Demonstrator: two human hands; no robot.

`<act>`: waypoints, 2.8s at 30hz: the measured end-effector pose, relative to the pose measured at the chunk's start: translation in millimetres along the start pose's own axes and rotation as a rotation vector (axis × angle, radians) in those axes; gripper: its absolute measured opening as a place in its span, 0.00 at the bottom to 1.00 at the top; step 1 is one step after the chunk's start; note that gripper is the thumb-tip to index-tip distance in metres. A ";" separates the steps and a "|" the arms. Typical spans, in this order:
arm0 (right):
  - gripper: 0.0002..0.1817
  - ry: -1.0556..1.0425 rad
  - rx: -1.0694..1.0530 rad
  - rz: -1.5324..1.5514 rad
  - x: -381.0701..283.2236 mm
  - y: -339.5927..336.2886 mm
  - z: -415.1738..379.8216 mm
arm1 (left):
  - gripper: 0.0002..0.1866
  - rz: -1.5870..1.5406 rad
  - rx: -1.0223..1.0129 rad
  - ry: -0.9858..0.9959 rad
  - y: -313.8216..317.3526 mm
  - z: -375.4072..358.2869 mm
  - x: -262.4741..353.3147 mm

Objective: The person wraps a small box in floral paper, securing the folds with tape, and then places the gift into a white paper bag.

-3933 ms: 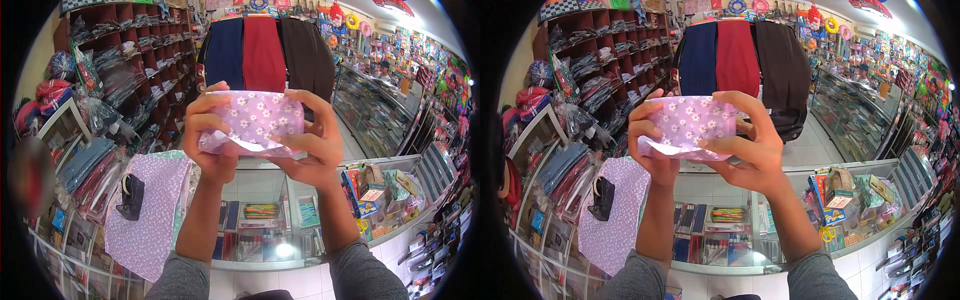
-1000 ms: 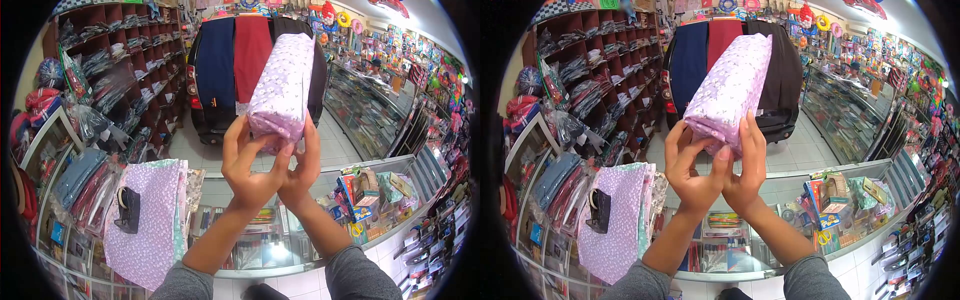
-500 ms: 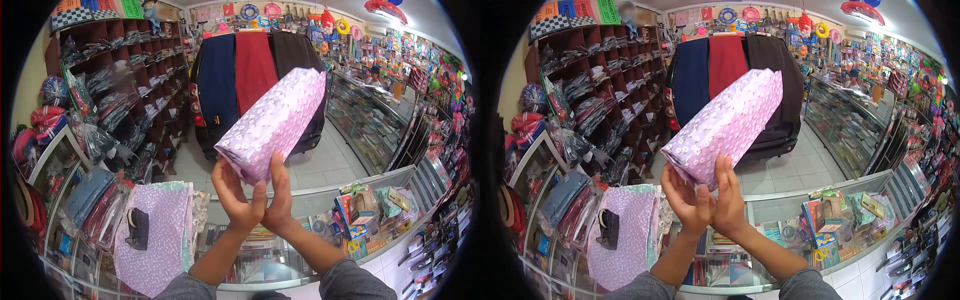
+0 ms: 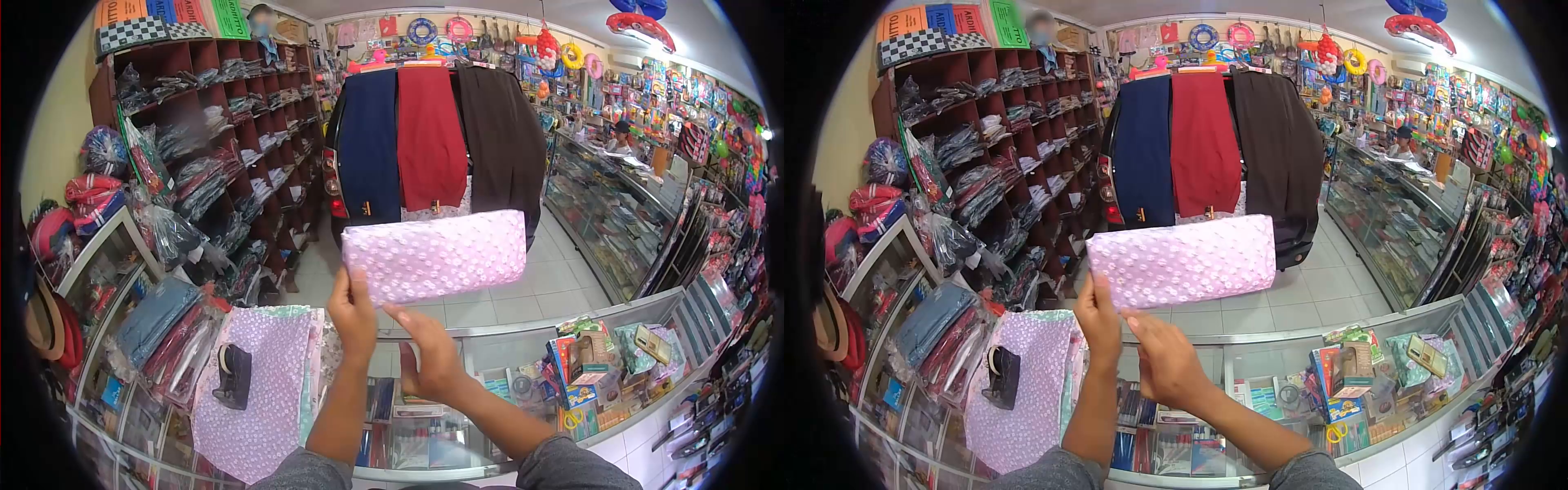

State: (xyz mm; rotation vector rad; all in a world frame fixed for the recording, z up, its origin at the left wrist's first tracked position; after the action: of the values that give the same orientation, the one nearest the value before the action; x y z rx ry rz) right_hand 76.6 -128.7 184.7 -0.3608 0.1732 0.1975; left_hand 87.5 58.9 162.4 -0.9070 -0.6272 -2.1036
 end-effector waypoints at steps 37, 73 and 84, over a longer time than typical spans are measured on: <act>0.30 0.598 -0.387 0.031 -31.2 -67.6 -154.7 | 0.17 -0.883 -0.426 -0.534 67.3 -68.4 17.0; 0.30 0.517 -0.587 -0.088 37.6 -14.3 -182.8 | 0.41 -0.968 -0.528 -0.228 69.4 -85.6 88.1; 0.30 0.837 -0.775 0.002 -13.3 -36.1 -223.8 | 0.37 -0.566 -0.186 -0.024 9.8 -17.1 53.8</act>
State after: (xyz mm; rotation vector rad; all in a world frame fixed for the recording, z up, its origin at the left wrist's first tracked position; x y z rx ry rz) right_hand 42.2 -245.8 -6.8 -1.2089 0.9344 0.0971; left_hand 63.2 17.9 194.1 -0.9321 -0.7779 -2.6945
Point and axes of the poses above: each hand's wrist, its own z-axis towards the middle knuckle, its own y-axis out of the palm, x = y × z, the point moved 10 cm from there along z, towards the middle knuckle, and after that the axes turned 1 degree about -x, right-handed, at the moved point
